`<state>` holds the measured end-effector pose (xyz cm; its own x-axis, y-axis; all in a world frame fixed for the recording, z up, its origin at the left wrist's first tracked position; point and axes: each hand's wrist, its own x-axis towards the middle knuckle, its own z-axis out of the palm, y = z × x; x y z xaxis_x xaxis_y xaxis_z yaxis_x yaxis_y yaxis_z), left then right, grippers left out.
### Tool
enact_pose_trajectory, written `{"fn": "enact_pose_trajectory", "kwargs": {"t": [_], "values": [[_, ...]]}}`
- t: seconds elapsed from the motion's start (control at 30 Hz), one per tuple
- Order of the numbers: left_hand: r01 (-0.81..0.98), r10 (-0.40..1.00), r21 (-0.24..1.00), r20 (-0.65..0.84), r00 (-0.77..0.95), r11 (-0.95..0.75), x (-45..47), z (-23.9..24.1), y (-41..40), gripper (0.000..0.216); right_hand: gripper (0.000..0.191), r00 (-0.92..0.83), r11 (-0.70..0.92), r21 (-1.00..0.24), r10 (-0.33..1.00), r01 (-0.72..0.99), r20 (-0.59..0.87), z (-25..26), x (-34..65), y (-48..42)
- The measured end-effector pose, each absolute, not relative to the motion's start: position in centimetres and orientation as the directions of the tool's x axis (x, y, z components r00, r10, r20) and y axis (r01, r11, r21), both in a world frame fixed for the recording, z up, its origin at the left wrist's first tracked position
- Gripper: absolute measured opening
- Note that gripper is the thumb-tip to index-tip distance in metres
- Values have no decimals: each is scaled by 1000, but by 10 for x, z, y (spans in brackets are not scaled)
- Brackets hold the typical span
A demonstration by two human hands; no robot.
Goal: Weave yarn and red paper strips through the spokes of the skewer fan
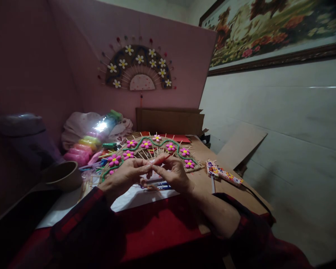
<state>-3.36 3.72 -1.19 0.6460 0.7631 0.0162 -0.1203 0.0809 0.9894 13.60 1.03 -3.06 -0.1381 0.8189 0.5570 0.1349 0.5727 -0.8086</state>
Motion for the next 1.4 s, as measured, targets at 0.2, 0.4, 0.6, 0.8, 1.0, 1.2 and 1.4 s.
{"fn": "enact_pose_trajectory", "kwargs": {"t": [0.2,0.4,0.6,0.8,1.0,1.2,1.4], "values": [[-81,730,992,-14,683,95,-35,-12,40,23,20,-186,520,-853,835,-43,518,-25,137,11],[-70,721,993,-22,692,97,-35,-12,40,23,21,-227,525,-848,819,-71,526,-24,139,12],[-22,707,998,-23,707,54,-36,-14,41,24,22,-244,584,-810,794,51,557,-29,143,18],[-30,678,999,-6,735,41,-38,-16,43,23,17,-249,601,-798,765,-56,594,-27,142,19],[-42,687,996,-20,726,74,-37,-16,42,24,15,-258,631,-776,752,15,606,-29,142,20],[-122,774,983,-30,632,138,-28,-16,35,28,21,-207,578,-814,805,60,556,-29,140,17],[-191,837,965,-48,545,180,-23,-16,29,27,13,-170,670,-678,738,302,653,-30,140,13]]}}
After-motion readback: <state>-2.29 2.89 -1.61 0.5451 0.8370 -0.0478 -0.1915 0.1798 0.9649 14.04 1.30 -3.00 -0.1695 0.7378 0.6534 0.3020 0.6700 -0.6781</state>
